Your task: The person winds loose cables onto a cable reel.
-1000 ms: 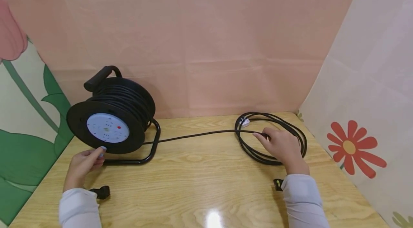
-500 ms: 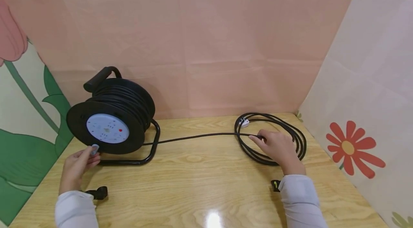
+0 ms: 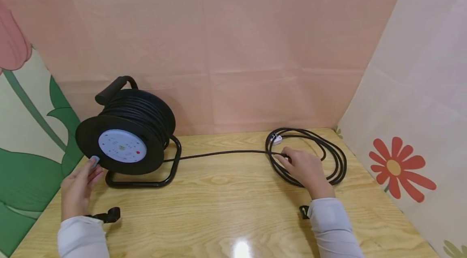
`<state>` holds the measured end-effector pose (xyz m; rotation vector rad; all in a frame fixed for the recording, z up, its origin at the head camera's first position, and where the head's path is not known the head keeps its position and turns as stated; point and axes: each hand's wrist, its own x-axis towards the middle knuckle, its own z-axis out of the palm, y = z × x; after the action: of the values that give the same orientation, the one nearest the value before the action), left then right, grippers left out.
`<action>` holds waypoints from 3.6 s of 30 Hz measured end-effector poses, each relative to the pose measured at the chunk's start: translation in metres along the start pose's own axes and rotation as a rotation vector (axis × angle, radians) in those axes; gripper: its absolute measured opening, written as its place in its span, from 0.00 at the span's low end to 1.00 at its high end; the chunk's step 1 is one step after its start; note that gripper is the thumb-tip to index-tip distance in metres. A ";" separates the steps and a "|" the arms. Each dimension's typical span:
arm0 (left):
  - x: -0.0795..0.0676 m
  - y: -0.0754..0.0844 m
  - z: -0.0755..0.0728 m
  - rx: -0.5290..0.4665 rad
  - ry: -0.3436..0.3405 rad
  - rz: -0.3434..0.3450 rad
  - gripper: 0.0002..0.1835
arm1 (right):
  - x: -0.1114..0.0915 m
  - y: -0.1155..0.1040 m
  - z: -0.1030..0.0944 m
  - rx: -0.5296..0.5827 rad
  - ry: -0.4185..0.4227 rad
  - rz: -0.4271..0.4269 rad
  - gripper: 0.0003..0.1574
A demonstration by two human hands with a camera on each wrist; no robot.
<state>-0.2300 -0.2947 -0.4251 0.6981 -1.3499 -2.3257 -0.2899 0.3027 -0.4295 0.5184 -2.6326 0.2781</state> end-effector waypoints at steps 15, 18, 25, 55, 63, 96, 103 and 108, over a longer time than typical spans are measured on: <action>-0.003 0.007 0.010 -0.151 0.051 0.061 0.08 | 0.003 -0.006 0.005 -0.010 0.043 -0.054 0.15; -0.004 0.010 0.013 -0.165 0.060 0.088 0.10 | 0.004 -0.009 0.005 -0.002 0.024 -0.062 0.15; -0.012 0.016 0.023 -0.212 0.074 0.173 0.13 | 0.006 -0.019 0.008 0.022 -0.004 -0.099 0.09; -0.021 0.031 0.062 -0.613 0.043 0.363 0.18 | 0.008 -0.037 0.020 0.075 -0.069 -0.151 0.12; -0.024 0.035 0.074 -0.676 -0.031 0.396 0.17 | 0.016 -0.048 0.021 0.100 -0.142 -0.187 0.10; -0.042 0.027 0.098 -0.050 0.072 0.739 0.14 | 0.055 -0.068 0.022 -0.126 -0.067 -0.122 0.32; -0.051 0.025 0.103 0.128 0.030 0.885 0.14 | 0.057 -0.074 0.025 -0.136 -0.095 -0.160 0.27; -0.070 0.027 0.109 0.211 0.017 0.950 0.13 | 0.058 -0.080 0.027 -0.138 -0.089 -0.215 0.15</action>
<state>-0.2347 -0.1944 -0.3394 0.0615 -1.4830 -1.4300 -0.3167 0.2045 -0.4180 0.7749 -2.6282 0.0069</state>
